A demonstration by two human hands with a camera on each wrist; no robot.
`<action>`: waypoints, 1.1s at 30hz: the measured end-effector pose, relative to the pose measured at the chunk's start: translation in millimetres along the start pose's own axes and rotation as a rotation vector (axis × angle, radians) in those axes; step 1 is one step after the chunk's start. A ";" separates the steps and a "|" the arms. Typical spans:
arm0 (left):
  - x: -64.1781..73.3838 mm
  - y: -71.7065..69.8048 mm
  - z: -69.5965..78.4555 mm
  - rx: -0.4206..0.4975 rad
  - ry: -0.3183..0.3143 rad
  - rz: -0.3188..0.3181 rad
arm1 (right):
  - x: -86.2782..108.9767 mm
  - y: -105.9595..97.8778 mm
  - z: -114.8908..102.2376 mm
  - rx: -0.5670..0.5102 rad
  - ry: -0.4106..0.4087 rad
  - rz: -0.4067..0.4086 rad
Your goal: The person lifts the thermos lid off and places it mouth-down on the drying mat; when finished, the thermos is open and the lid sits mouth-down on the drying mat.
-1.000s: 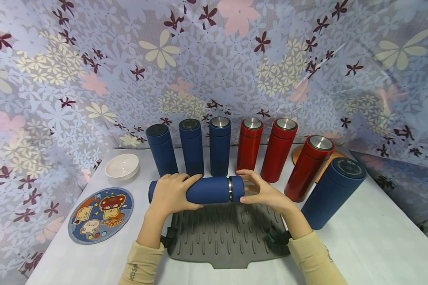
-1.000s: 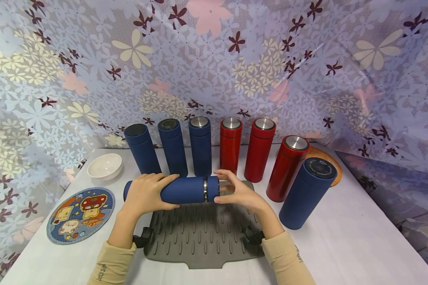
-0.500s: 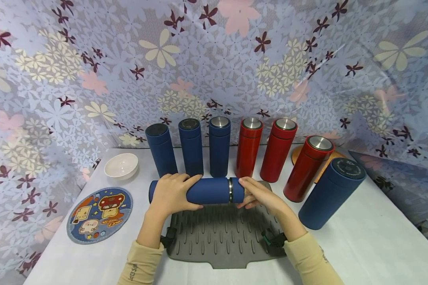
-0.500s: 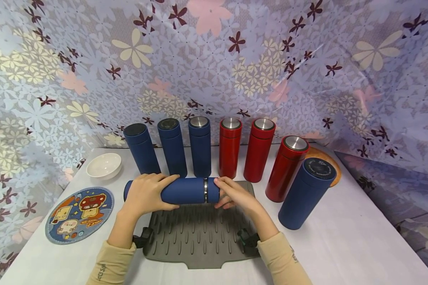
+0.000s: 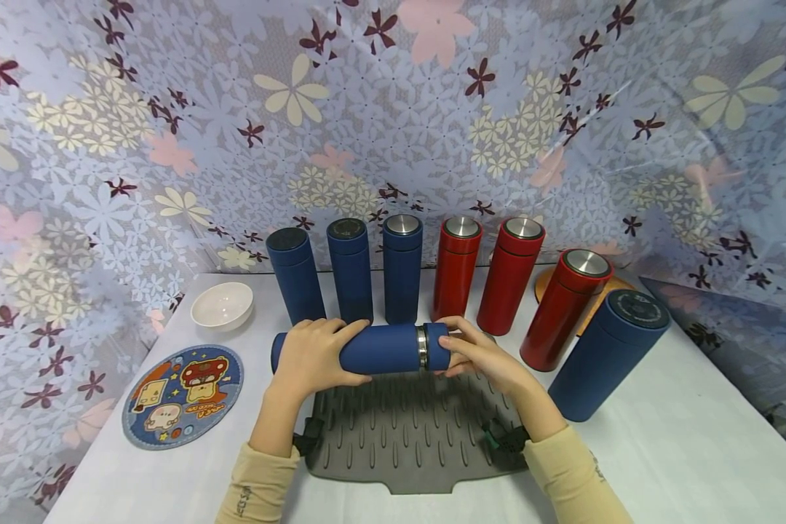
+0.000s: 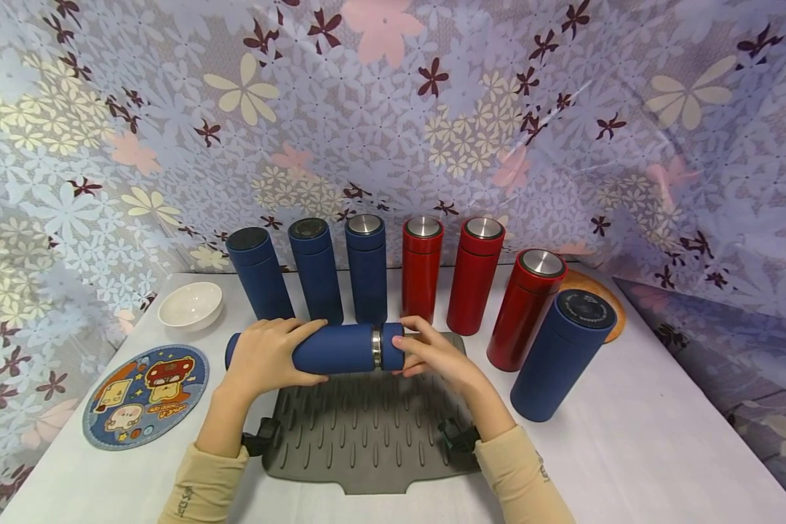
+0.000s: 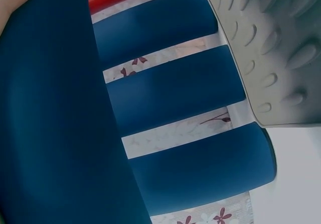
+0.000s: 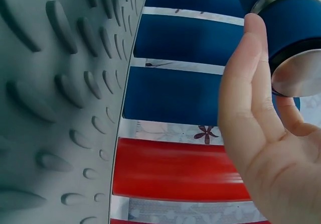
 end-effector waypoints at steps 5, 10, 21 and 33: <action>0.0 0.8 -1.4 -0.005 -0.012 -0.012 | 0.9 -3.3 -1.6 0.004 -0.045 0.010; 0.9 0.1 -4.3 0.007 -0.035 -0.011 | 2.7 -8.3 -3.0 0.021 -0.077 0.037; 7.5 -2.4 -30.9 0.252 -0.178 0.050 | 6.2 -16.6 -6.9 0.032 -0.091 0.109; 30.2 2.5 -83.7 0.888 -0.657 0.114 | 5.1 -15.9 -5.8 0.023 -0.087 0.099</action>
Point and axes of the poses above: each hand's wrist, its own x-axis away from the middle knuckle, its own y-axis out of the palm, z = x × y, the point moved 4 cm from there along -x, towards the middle knuckle, and after that the axes turned 6 degrees about x, right-handed, at the moved point
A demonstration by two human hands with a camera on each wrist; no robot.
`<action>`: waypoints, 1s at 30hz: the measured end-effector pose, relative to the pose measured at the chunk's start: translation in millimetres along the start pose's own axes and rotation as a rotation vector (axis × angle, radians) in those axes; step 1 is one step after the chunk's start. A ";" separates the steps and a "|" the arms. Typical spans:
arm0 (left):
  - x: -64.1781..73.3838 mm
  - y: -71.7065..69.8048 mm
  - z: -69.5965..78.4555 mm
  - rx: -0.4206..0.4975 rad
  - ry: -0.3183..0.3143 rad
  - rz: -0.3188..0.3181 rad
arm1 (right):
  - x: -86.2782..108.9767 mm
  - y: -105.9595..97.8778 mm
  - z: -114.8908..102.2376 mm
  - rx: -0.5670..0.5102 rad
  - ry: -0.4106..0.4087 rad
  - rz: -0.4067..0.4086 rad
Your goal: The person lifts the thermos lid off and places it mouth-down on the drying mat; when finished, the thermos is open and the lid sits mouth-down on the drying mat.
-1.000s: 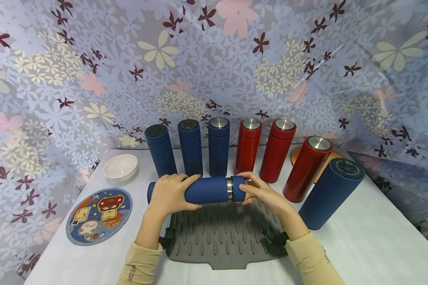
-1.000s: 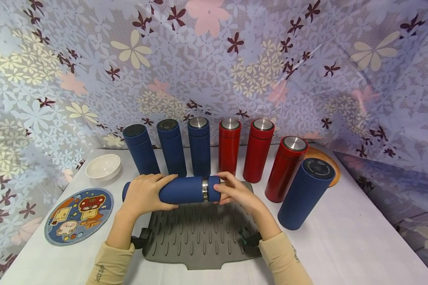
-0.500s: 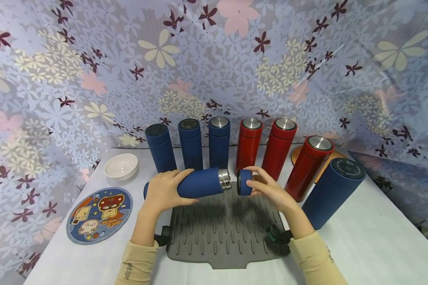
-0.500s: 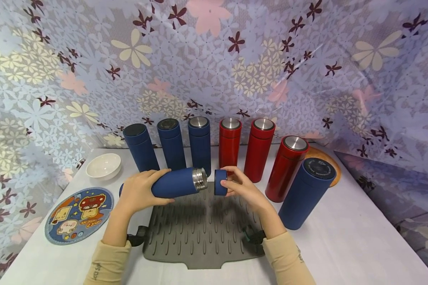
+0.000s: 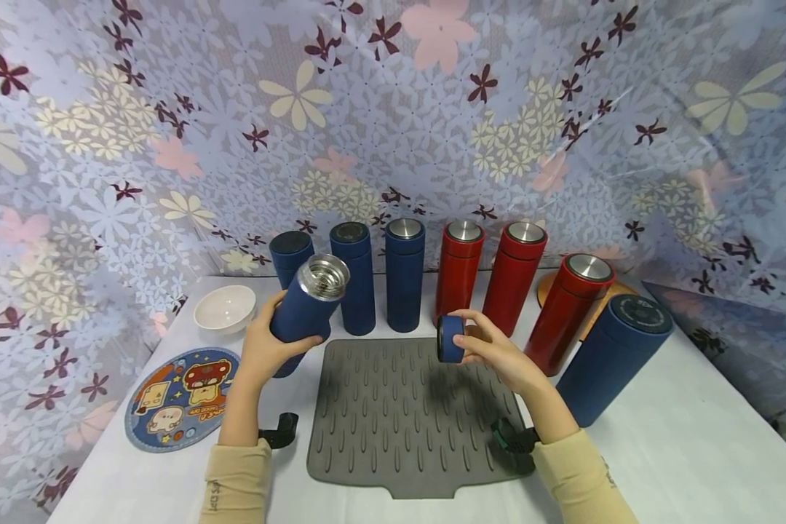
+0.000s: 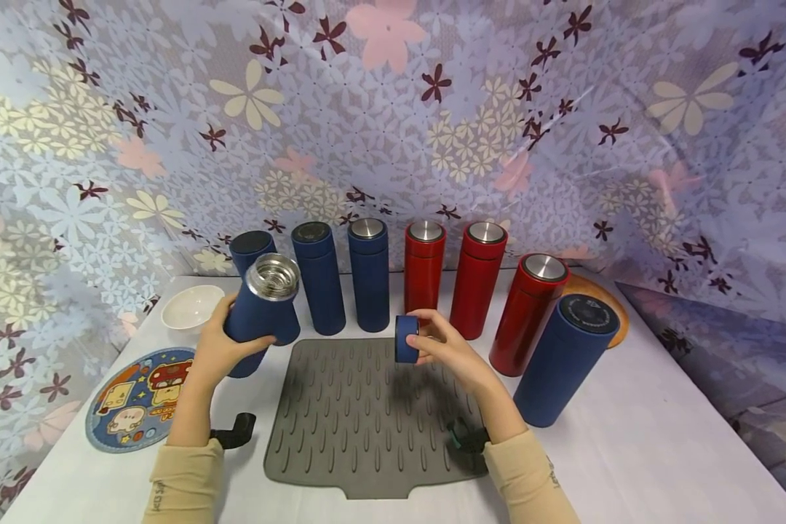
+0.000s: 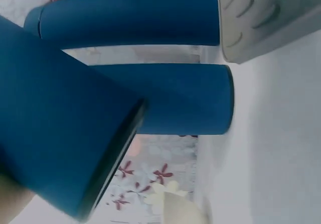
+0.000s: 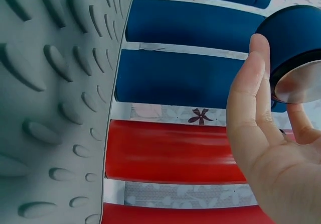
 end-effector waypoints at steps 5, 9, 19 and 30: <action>-1.7 -8.8 -9.5 0.132 -0.040 0.045 | -0.8 0.3 1.7 0.001 0.000 -0.001; -0.2 -18.2 -14.2 0.161 -0.063 0.063 | -1.0 0.6 2.1 -0.001 -0.004 -0.001; 0.2 -29.5 -29.5 0.310 -0.057 0.025 | -1.3 0.2 4.4 0.022 0.010 0.004; 0.8 -29.3 -39.9 0.290 -0.093 -0.058 | -0.1 2.4 3.8 0.034 0.021 -0.009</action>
Point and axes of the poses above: each hand's wrist, its own x-axis away from the middle knuckle, its own y-axis out of the palm, z = x × y, the point moved 4 cm from there along -x, towards the middle knuckle, and after that the axes turned 6 degrees about x, right-handed, at the moved point
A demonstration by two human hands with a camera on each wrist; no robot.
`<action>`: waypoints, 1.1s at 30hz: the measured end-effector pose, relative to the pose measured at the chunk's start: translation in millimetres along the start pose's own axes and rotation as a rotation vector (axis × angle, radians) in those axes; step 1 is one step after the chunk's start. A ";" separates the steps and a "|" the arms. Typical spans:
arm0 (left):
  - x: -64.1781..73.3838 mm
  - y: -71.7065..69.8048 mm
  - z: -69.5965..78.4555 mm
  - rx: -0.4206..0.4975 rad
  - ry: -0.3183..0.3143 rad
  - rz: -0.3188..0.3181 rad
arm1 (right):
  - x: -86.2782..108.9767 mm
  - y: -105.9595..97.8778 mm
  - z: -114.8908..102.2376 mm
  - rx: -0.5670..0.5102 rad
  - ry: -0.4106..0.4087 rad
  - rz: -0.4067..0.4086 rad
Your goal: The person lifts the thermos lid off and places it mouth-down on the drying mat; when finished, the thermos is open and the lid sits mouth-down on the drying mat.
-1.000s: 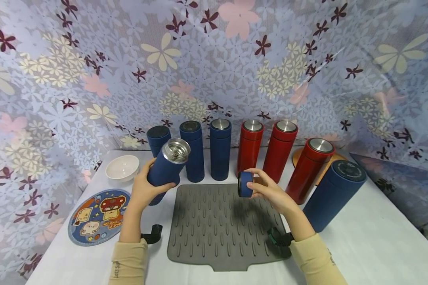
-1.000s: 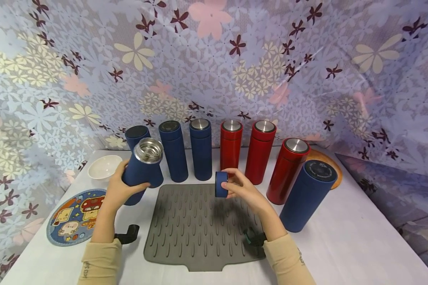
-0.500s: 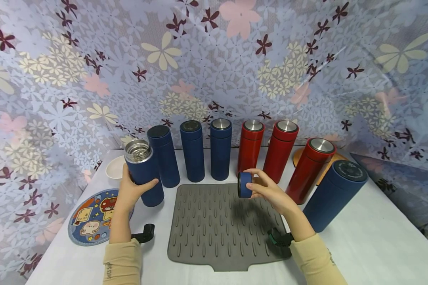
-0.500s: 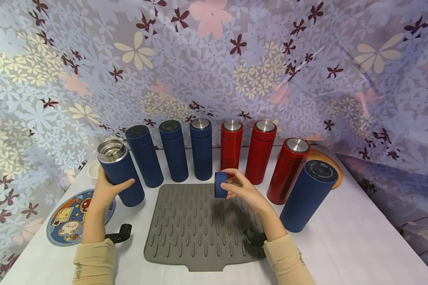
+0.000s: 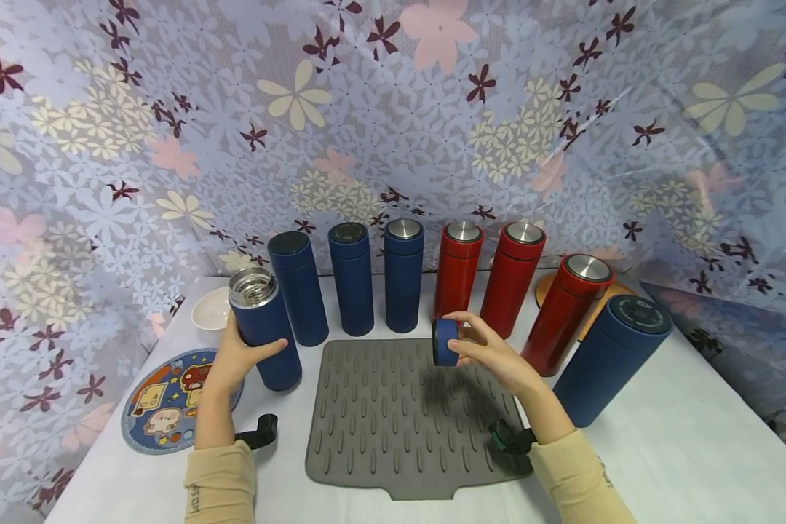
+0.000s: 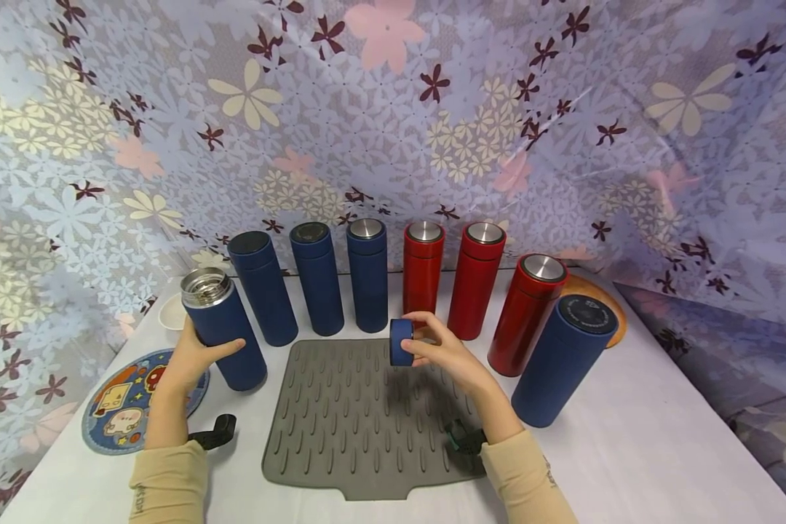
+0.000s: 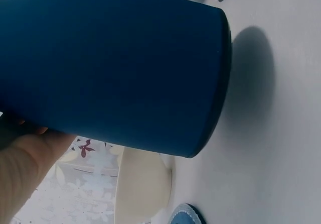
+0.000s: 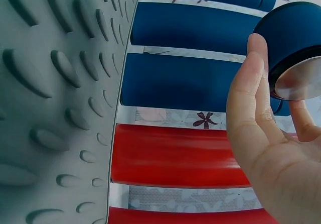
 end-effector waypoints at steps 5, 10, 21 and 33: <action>-0.3 -1.2 -2.8 0.004 0.006 -0.013 | 0.0 0.3 0.4 -0.003 -0.002 -0.001; -2.0 -1.1 -7.2 -0.007 0.006 -0.021 | -0.5 -0.3 0.7 -0.001 -0.006 -0.002; -0.5 -3.6 -10.4 0.001 -0.028 -0.031 | -0.6 0.8 -0.9 0.010 -0.004 0.006; 0.3 -3.5 -10.2 -0.010 -0.002 -0.051 | -11.8 7.4 -7.0 0.082 -0.015 -0.002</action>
Point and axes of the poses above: each hand's wrist, its own x-axis away from the middle knuckle, its own y-axis out of the palm, z = x × y, the point moved 4 cm from there along -x, towards the middle knuckle, and after that the axes turned 6 degrees about x, right-handed, at the moved point
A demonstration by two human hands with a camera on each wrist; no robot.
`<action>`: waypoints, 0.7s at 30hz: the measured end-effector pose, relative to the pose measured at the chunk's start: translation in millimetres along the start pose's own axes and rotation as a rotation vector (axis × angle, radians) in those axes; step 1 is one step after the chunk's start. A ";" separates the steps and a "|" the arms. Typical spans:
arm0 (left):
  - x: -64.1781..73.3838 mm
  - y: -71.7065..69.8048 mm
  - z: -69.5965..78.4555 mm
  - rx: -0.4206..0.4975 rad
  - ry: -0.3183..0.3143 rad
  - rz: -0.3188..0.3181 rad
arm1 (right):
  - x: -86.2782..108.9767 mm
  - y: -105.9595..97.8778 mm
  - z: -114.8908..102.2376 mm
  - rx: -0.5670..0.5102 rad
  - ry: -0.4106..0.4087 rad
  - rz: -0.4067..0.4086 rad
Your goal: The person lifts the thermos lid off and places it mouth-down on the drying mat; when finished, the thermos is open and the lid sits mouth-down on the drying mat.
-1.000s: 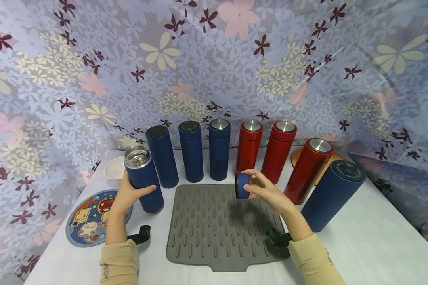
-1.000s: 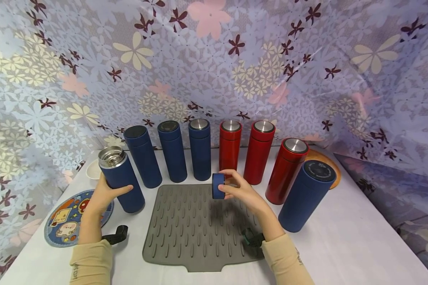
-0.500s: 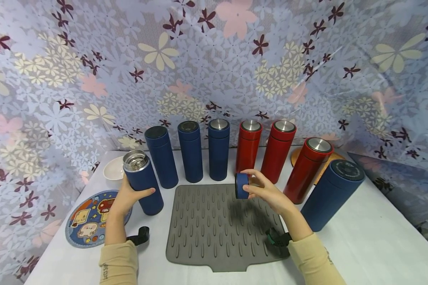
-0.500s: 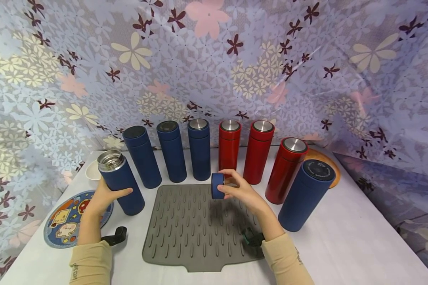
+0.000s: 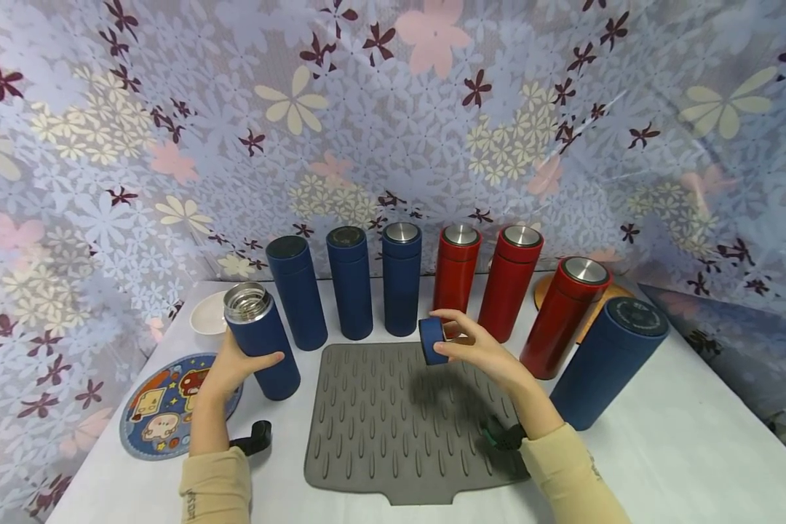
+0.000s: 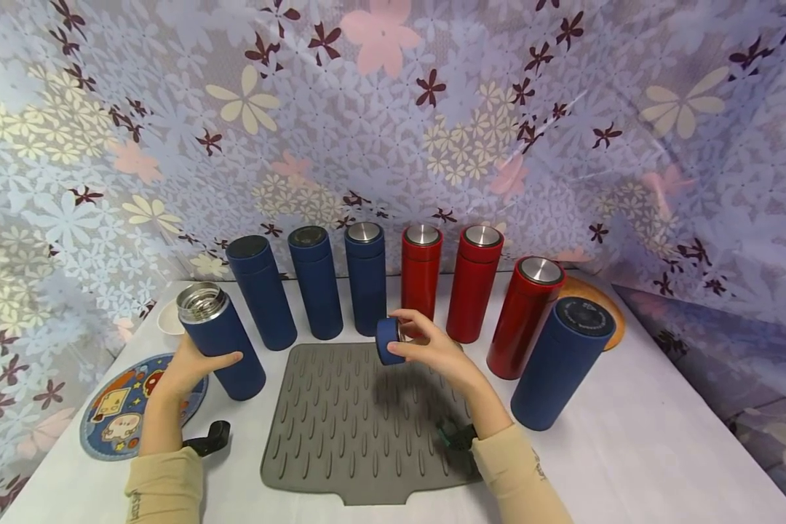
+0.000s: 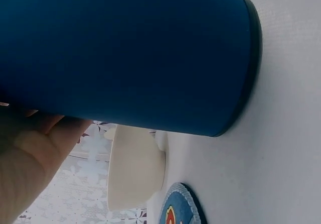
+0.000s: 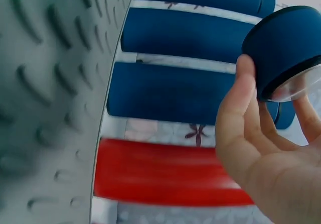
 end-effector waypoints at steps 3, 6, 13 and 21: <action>0.9 -0.6 -0.5 -0.007 -0.009 -0.002 | -6.8 7.5 -5.2 0.015 -0.005 -0.016; 1.1 -1.3 0.1 -0.003 -0.007 -0.004 | -15.2 16.2 -11.3 0.001 -0.022 -0.023; 0.1 -2.1 -0.4 -0.005 -0.006 -0.007 | -40.3 41.6 -16.0 0.020 0.007 0.002; -0.2 -1.1 -1.8 0.017 -0.021 -0.016 | -70.1 78.6 -11.2 0.055 0.002 -0.037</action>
Point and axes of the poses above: each hand's wrist, its own x-axis away from the middle knuckle, its own y-axis out of the palm, z = x × y, the point moved 4 cm from there along -x, towards the middle knuckle, and after that the axes turned 6 degrees about x, right-handed, at the moved point
